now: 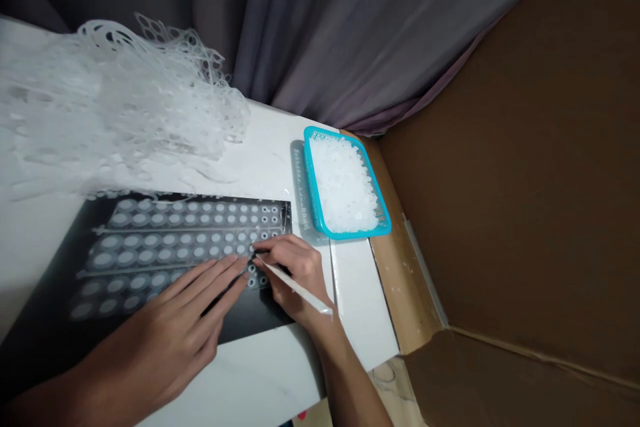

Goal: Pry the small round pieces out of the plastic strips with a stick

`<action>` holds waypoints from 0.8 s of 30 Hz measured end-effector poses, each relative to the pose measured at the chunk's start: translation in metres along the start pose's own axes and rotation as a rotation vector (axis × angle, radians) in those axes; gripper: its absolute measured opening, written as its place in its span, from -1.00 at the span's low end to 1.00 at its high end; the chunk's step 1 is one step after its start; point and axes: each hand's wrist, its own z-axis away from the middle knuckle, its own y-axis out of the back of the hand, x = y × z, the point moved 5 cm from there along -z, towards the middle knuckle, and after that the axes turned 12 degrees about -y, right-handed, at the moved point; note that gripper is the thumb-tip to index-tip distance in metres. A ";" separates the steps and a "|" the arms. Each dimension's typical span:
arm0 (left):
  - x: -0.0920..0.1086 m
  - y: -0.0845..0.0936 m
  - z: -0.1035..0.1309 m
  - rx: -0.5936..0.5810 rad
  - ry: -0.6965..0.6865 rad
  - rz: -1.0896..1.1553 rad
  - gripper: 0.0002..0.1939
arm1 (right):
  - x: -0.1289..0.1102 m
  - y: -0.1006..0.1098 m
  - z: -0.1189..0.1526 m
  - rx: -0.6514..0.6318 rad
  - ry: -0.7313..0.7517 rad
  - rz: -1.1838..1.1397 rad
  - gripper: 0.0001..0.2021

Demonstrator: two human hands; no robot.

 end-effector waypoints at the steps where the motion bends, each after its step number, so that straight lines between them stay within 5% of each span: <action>1: 0.000 0.000 0.000 0.001 -0.001 0.001 -0.40 | 0.001 0.000 0.000 0.000 0.004 0.000 -0.83; 8: -0.002 0.004 -0.002 0.013 0.003 0.032 -0.43 | 0.001 -0.002 -0.001 0.036 0.026 0.019 -0.83; 20: 0.000 -0.001 0.001 0.021 0.046 0.040 -0.36 | 0.016 0.000 -0.002 0.240 -0.243 -0.283 -0.77; 24: -0.001 0.000 0.001 0.014 0.038 0.029 -0.38 | 0.016 0.006 -0.012 0.117 -0.220 -0.190 -0.81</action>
